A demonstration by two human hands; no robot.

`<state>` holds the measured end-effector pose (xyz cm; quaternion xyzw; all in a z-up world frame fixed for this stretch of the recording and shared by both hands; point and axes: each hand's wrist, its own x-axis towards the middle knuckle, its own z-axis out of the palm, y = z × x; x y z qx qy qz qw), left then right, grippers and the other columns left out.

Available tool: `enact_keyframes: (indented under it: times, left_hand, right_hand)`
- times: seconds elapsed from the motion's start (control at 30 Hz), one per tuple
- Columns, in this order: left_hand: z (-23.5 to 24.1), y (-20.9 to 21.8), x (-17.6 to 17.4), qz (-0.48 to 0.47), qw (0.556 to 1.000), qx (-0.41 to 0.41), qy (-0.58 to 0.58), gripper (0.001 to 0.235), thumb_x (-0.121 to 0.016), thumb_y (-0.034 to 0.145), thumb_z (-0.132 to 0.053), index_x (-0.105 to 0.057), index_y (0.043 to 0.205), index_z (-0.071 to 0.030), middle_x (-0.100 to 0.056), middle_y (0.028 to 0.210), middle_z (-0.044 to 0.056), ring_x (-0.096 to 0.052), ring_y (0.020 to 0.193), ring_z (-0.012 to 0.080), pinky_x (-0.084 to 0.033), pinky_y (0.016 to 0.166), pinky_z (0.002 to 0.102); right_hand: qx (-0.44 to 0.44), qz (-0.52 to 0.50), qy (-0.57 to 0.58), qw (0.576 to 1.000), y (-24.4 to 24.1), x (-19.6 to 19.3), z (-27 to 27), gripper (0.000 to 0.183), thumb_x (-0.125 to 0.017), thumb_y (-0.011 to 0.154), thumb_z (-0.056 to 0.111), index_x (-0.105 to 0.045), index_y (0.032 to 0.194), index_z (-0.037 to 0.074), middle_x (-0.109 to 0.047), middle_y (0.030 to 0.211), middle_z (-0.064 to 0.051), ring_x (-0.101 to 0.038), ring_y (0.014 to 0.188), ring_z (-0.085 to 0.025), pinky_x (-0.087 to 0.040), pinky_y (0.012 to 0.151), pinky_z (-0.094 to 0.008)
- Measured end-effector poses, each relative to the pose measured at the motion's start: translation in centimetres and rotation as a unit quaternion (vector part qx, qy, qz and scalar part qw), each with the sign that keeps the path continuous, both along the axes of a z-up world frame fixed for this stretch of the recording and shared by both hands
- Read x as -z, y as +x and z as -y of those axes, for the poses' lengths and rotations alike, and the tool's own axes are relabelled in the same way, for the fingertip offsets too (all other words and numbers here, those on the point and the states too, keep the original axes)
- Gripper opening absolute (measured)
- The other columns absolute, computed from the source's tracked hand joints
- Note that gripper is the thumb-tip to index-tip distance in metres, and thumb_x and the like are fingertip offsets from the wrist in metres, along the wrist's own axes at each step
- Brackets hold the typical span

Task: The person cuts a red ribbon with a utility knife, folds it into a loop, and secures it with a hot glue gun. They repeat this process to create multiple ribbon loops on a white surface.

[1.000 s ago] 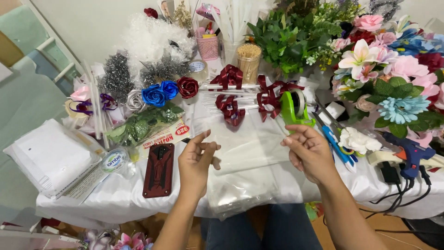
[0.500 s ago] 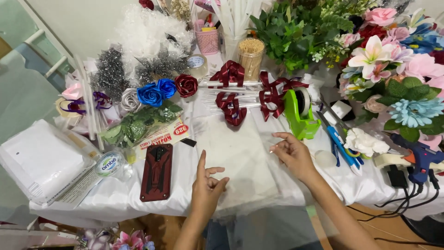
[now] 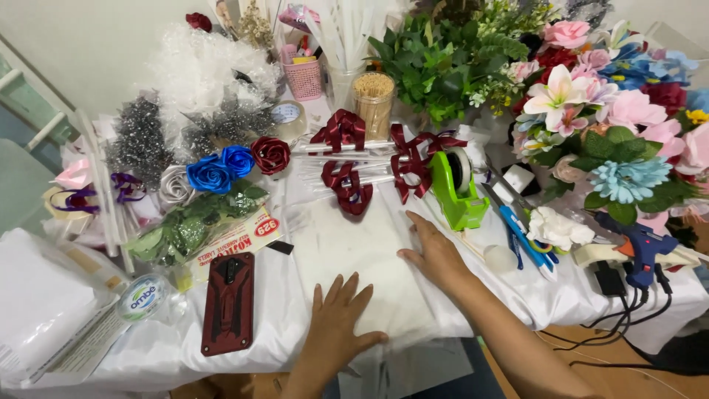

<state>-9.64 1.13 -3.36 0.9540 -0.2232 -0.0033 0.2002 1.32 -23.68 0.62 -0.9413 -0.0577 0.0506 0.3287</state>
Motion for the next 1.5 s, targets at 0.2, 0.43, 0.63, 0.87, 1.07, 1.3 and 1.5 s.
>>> enact_keyframes:
  times: [0.2,0.43,0.63,0.87,1.07,1.3,1.5]
  left_hand:
    - [0.3,1.1,-0.6,-0.076,0.994,0.001,0.082,0.093,-0.08,0.083,-0.064,-0.038,0.153,-0.02,-0.022,0.165,0.014,-0.012,0.153,0.04,-0.006,0.115,0.072]
    - [0.7,1.1,-3.7,-0.104,0.993,0.001,0.05,0.083,-0.074,0.089,-0.06,-0.04,0.151,-0.016,-0.022,0.165,0.018,-0.006,0.154,0.0413,0.002,0.117,0.07]
    - [0.3,1.4,-4.1,0.034,0.998,-0.012,-0.052,0.066,-0.082,0.082,-0.047,-0.061,0.137,-0.018,-0.046,0.153,0.014,-0.031,0.147,0.0393,-0.006,0.116,0.069]
    - [2.1,3.0,-11.7,0.146,0.946,-0.045,-0.287,0.039,-0.067,0.096,-0.028,-0.066,0.132,-0.013,-0.063,0.142,0.01,-0.056,0.135,0.0295,-0.027,0.12,0.057]
    - [5.4,6.6,-14.3,0.105,0.891,-0.037,-0.441,0.069,-0.07,0.096,-0.017,-0.039,0.156,-0.008,-0.042,0.16,0.019,-0.038,0.147,0.0379,-0.03,0.122,0.052]
    - [7.6,5.5,-14.9,-0.248,0.728,0.053,-0.636,0.034,-0.06,0.104,-0.025,-0.063,0.134,-0.008,-0.073,0.123,0.01,-0.067,0.121,0.0236,-0.048,0.111,0.048]
    - [8.3,4.4,-13.5,-0.295,0.681,0.011,-0.67,0.052,-0.028,0.112,-0.033,-0.048,0.149,-0.003,-0.066,0.128,0.022,-0.067,0.119,0.0393,-0.053,0.102,0.056]
  right_hand:
    - [-0.018,0.145,0.017,0.989,4.2,-0.5,0.8,0.033,-0.07,0.094,0.028,-0.071,0.125,0.015,-0.048,0.153,-0.014,-0.041,0.142,-0.037,-0.035,0.115,-0.056]
    - [-0.088,0.14,-0.123,0.978,10.5,0.9,-0.2,0.046,-0.061,0.1,0.026,-0.059,0.141,0.005,-0.045,0.155,-0.023,-0.039,0.143,-0.044,-0.027,0.122,-0.053]
    - [-0.011,0.135,0.147,0.98,8.1,-8.8,0.0,0.042,-0.055,0.101,0.011,-0.056,0.144,0.007,-0.055,0.149,-0.016,-0.046,0.141,-0.03,-0.032,0.123,-0.046]
    - [-0.007,0.17,0.451,0.876,5.4,-14.1,3.4,0.028,-0.07,0.095,0.004,-0.073,0.122,0.005,-0.073,0.114,-0.005,-0.064,0.1,-0.009,-0.052,0.09,-0.021]
    - [-0.131,0.083,0.581,0.799,-1.1,-15.9,2.4,0.045,-0.066,0.087,-0.013,-0.062,0.132,-0.013,-0.07,0.082,-0.014,-0.071,0.075,-0.015,-0.059,0.074,-0.027]
    - [-0.178,-0.004,0.571,0.801,-2.3,-12.6,2.0,0.071,-0.062,0.084,-0.018,-0.044,0.152,-0.006,-0.074,0.095,-0.018,-0.074,0.083,-0.017,-0.062,0.07,-0.029]
    - [-0.124,0.072,0.512,0.847,-3.3,-12.8,0.2,0.078,-0.071,0.08,-0.017,-0.045,0.152,-0.002,-0.052,0.144,-0.009,-0.067,0.094,-0.011,-0.063,0.077,-0.025]
